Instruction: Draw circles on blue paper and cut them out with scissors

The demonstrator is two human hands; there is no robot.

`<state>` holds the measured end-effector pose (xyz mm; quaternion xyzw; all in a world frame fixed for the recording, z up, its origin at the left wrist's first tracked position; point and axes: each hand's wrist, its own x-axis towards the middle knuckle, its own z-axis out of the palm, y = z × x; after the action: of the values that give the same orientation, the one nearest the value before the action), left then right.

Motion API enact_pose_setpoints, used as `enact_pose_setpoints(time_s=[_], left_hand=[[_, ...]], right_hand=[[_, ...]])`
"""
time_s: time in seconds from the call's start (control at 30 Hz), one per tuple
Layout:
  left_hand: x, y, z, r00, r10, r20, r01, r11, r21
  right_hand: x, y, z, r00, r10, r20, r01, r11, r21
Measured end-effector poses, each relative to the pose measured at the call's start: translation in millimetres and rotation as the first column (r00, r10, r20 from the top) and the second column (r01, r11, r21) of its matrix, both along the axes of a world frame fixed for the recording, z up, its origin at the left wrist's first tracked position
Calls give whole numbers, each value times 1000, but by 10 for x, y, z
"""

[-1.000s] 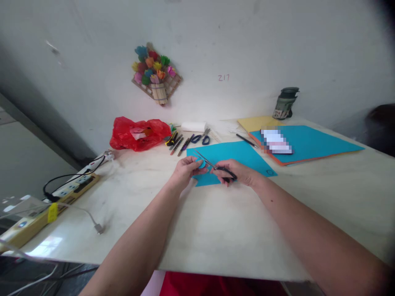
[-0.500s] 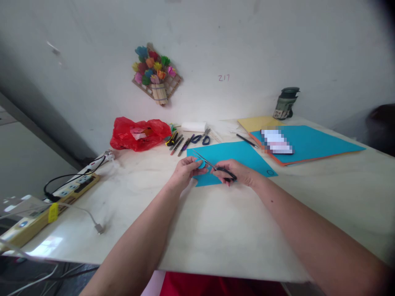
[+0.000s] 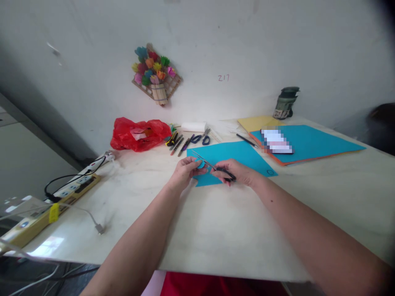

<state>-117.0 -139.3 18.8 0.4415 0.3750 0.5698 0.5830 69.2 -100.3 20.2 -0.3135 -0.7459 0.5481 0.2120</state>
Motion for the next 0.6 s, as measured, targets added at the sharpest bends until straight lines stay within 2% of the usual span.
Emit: enact_pose_setpoints(time_s=[0.37, 0.5, 0.6], left_hand=[[-14, -9, 5, 1000, 3, -9, -3, 1000, -10], [-6, -10, 12, 999, 32, -9, -32, 999, -6], [-2, -3, 3, 999, 46, -12, -46, 999, 1]], right_hand=[[21, -4, 24, 1000, -18, 14, 19, 1000, -17], [46, 5, 33, 998, -19, -59, 17, 1000, -24], [49, 16, 38, 991, -64, -121, 58, 997, -60]])
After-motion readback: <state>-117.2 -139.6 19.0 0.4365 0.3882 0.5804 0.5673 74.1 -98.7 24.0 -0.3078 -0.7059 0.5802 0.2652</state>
